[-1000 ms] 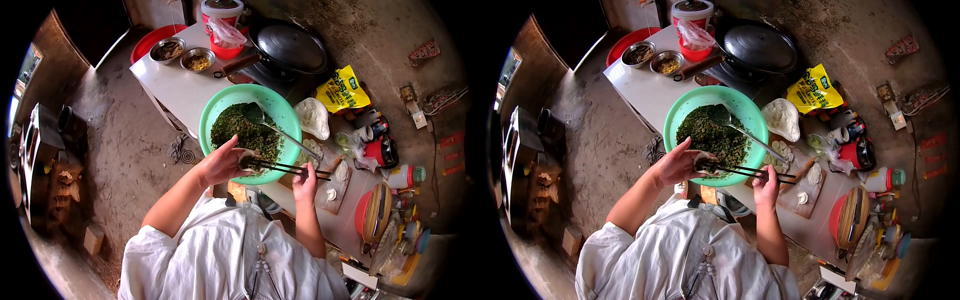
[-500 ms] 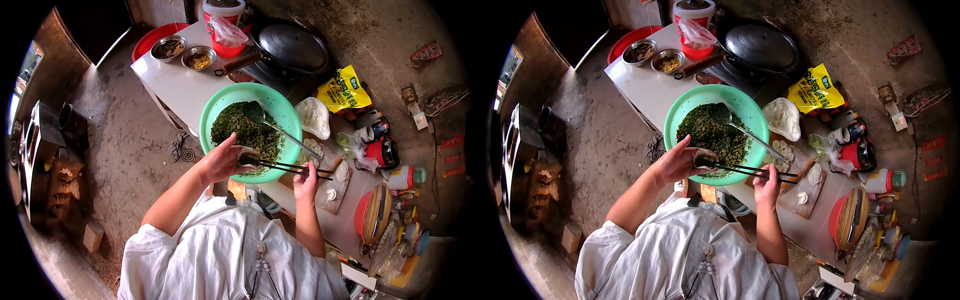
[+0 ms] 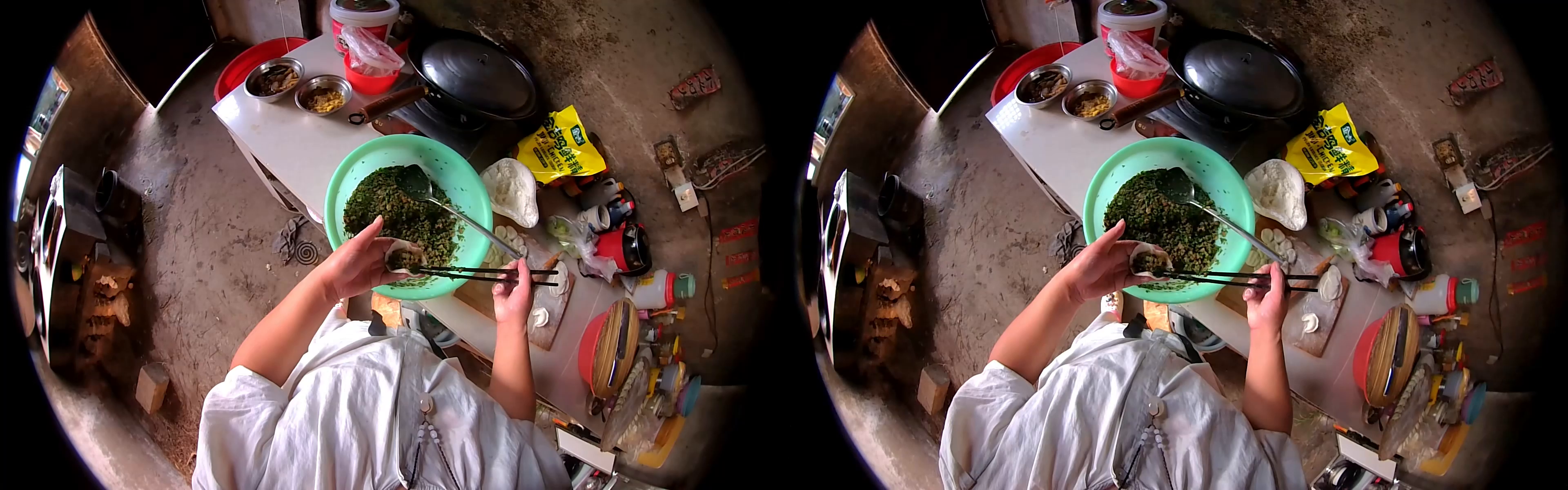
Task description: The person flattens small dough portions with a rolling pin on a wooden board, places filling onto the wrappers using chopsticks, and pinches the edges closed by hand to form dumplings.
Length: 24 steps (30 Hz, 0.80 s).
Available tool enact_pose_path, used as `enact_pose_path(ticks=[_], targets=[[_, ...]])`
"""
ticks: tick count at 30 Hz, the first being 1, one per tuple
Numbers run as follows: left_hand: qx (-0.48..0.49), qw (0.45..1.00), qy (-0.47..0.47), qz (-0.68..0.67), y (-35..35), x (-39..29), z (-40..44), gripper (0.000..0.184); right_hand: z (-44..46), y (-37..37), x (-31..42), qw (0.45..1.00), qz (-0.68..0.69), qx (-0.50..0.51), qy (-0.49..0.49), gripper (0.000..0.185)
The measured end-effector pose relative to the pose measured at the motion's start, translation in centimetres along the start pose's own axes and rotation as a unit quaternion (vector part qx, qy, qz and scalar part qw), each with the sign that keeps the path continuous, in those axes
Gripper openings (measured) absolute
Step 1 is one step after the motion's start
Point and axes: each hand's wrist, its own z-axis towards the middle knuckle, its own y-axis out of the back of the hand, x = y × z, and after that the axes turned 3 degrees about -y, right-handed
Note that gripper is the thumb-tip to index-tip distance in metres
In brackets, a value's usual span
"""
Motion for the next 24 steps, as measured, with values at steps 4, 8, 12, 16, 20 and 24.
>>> enact_pose_path(ticks=[4,8,12,16,20,24], targets=[[0.011,1.000,0.008,0.000,-0.1,-0.1,-0.1,0.078,0.0,-0.4,0.0,0.999,-0.032,0.010,0.032,0.023],[0.025,0.999,0.013,-0.015,0.0,0.0,-0.2,0.079,0.2,-0.5,0.2,1.000,0.000,-0.002,0.012,0.024],[0.014,1.000,0.014,-0.009,-0.2,-0.1,-0.4,0.079,0.5,-0.1,-0.4,0.997,0.056,-0.006,-0.054,0.024],[0.006,1.000,0.015,-0.001,-0.3,-0.1,-0.4,0.078,0.4,-0.3,-1.4,0.999,-0.003,0.012,-0.050,0.022],[-0.003,1.000,0.009,-0.005,-0.5,-0.1,-0.4,0.076,0.6,-0.1,-2.0,0.998,0.026,0.013,-0.062,0.022],[-0.006,1.000,0.007,-0.010,-0.4,0.1,-0.1,0.072,0.2,-0.5,-1.9,0.996,0.059,-0.003,-0.067,0.023]])
